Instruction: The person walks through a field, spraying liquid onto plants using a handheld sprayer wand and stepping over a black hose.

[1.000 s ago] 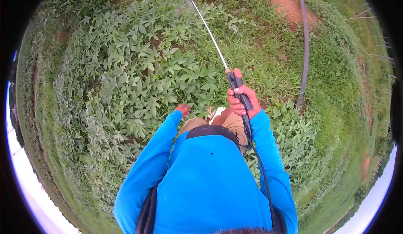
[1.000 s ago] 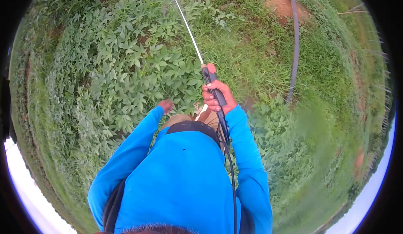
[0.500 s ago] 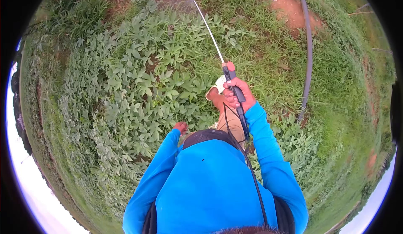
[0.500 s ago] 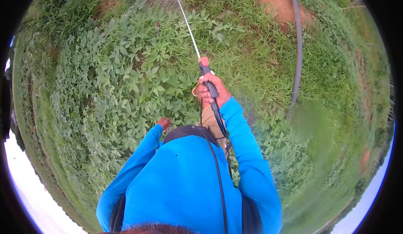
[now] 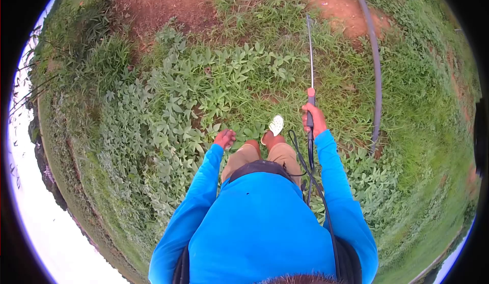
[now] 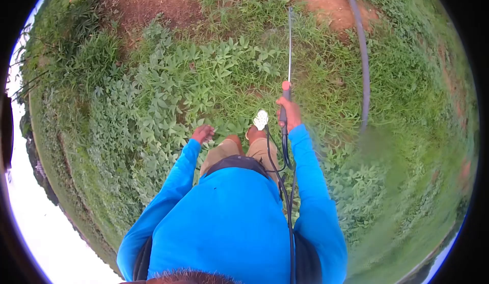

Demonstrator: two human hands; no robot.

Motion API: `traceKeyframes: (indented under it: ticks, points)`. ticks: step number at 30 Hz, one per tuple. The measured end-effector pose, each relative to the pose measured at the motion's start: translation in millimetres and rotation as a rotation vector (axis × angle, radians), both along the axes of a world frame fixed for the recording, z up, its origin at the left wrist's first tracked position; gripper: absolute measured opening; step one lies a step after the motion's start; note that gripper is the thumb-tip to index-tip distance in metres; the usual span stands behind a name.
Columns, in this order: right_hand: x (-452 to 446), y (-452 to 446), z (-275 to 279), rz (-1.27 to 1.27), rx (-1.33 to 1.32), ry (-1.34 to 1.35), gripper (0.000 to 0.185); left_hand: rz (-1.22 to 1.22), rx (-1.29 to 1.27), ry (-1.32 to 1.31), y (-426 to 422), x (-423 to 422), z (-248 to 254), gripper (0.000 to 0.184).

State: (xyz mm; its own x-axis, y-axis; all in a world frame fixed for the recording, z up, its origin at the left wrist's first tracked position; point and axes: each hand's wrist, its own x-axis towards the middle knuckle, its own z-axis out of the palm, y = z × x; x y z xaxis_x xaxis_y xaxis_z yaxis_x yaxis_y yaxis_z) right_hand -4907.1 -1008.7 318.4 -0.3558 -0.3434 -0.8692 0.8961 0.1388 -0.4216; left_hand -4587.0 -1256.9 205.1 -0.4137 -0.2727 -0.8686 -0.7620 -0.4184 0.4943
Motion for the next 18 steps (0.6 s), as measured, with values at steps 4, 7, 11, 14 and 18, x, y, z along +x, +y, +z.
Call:
traceKeyframes:
  ticks: [4,7,11,14,18]
  points:
    - [-54,-57,2,0.057,-0.128,0.074,0.027,-0.083,-0.118,0.066,-13,5,-8,0.032]
    - [-88,-106,-6,0.119,-0.311,0.024,0.028,-0.173,-0.23,0.056,-32,26,6,0.031]
    - [-111,-162,-4,0.175,-0.481,-0.035,0.029,-0.142,-0.06,-0.31,-55,43,38,0.029]
    - [-120,-186,-6,0.193,-0.55,-0.023,0.03,-0.059,0.007,-0.378,-77,75,30,0.028]
    - [-142,-181,-12,0.123,-0.479,0.049,0.033,-0.087,-0.055,-0.365,-91,72,42,0.026]
